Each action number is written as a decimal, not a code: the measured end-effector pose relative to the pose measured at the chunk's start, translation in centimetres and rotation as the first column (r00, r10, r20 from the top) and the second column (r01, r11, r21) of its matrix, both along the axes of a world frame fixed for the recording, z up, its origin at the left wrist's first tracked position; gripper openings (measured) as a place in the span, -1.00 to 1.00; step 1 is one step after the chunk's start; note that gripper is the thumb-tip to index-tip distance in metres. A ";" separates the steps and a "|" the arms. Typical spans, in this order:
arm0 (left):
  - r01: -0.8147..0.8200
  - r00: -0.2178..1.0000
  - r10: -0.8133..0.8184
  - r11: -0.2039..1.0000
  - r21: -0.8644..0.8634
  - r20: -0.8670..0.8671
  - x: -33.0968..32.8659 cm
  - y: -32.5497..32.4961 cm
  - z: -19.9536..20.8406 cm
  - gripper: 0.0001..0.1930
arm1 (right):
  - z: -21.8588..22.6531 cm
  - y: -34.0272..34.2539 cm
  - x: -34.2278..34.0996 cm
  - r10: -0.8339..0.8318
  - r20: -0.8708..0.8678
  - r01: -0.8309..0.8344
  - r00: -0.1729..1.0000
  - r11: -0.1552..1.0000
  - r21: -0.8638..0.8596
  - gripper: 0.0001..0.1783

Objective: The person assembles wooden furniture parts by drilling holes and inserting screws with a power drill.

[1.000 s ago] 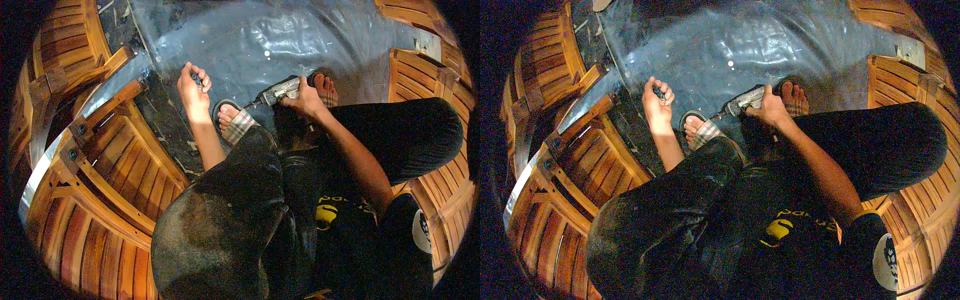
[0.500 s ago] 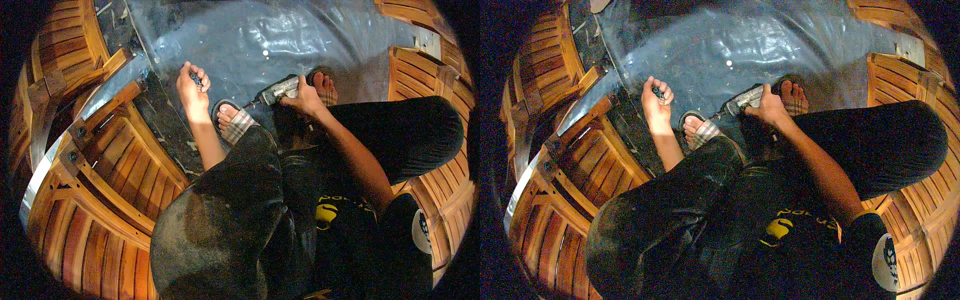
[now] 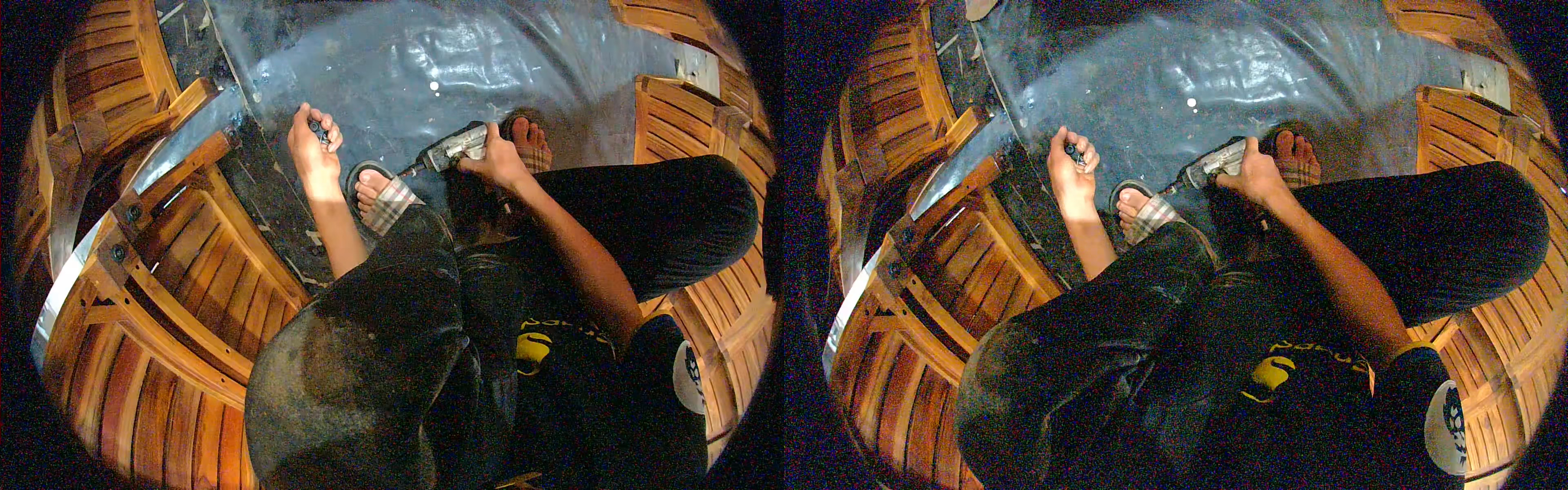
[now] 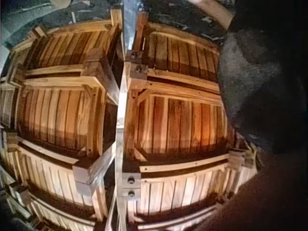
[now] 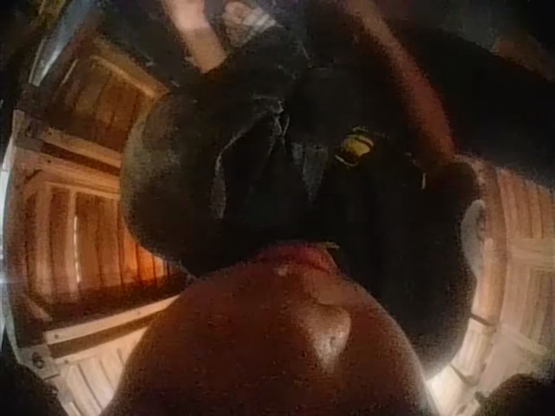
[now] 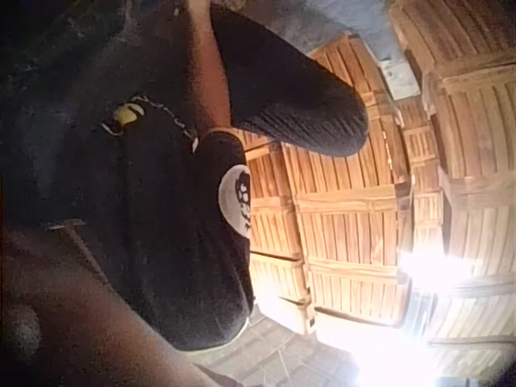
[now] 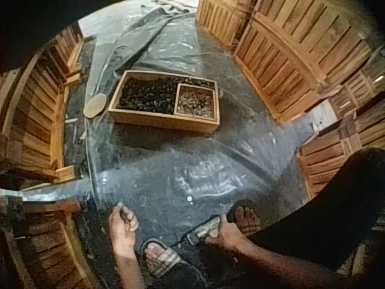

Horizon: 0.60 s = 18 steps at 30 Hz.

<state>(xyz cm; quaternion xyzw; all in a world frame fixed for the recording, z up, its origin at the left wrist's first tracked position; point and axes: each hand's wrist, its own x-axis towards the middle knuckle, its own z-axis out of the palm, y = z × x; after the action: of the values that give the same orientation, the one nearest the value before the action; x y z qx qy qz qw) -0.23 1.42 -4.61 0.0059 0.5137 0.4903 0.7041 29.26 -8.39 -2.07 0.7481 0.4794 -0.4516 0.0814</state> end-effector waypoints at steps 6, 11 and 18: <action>0.006 1.000 -0.006 1.000 0.001 -0.005 0.1 0.0 -0.1 -0.73 | 0.2 0.2 -0.2 -0.019 0.012 0.019 1.000 1.000 -0.016 -0.05; -0.001 1.000 0.001 1.000 0.001 0.016 0.1 0.0 -0.1 -0.73 | 0.3 0.2 -0.1 -0.036 -0.003 0.036 0.999 0.999 -0.028 -0.05; -0.036 0.999 0.036 0.999 -0.007 0.005 0.0 -0.3 0.0 -0.74 | 0.6 0.4 -0.3 -0.021 0.027 0.022 0.999 0.997 -0.070 -0.03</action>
<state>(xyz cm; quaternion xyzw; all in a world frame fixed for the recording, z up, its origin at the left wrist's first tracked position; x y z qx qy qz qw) -0.23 1.12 -4.63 -0.0073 0.5136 0.5011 0.6964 28.95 -7.95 -1.51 0.7557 0.4539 -0.4593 0.1091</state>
